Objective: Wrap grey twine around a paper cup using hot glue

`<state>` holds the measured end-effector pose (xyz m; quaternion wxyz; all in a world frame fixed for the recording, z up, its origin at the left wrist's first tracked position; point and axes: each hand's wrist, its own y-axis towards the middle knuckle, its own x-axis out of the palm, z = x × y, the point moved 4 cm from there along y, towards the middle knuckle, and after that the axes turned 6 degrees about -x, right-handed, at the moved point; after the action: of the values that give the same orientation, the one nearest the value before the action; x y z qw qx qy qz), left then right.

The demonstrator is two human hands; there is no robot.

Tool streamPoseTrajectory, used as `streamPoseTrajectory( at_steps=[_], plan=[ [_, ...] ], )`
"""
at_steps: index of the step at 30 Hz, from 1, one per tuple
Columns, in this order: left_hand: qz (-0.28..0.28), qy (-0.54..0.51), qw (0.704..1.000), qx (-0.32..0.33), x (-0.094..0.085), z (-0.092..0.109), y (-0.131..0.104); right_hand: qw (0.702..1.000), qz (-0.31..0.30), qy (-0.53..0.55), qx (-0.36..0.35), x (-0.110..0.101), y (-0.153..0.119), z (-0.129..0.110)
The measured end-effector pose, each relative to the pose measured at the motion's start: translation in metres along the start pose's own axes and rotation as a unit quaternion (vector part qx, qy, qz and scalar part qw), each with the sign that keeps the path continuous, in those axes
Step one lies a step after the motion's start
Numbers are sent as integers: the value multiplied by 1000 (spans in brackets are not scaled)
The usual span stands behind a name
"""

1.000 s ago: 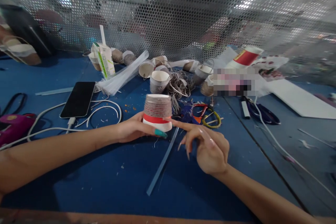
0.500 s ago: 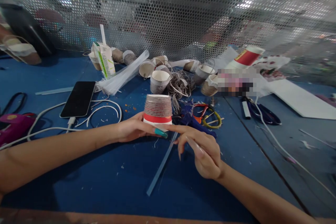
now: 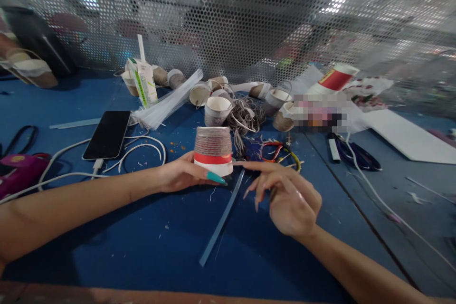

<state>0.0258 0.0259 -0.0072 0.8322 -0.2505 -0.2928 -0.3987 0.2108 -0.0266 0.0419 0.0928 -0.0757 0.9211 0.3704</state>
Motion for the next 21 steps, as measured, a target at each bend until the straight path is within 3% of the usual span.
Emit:
streamPoseTrajectory(
  at_steps=[3,6,14,21],
  plan=[
    [2,16,1000,-2,2,0,-1,992,-113,17,-51,9,0,-4],
    [-3,29,1000,-1,3,0,-1,979,-197,12,-52,16,1,-1],
    [31,38,999,24,-2,2,0,973,-226,47,-7,20,2,2],
    [16,16,1000,16,1,3,0,982,-178,20,-55,15,5,-4]
  ],
)
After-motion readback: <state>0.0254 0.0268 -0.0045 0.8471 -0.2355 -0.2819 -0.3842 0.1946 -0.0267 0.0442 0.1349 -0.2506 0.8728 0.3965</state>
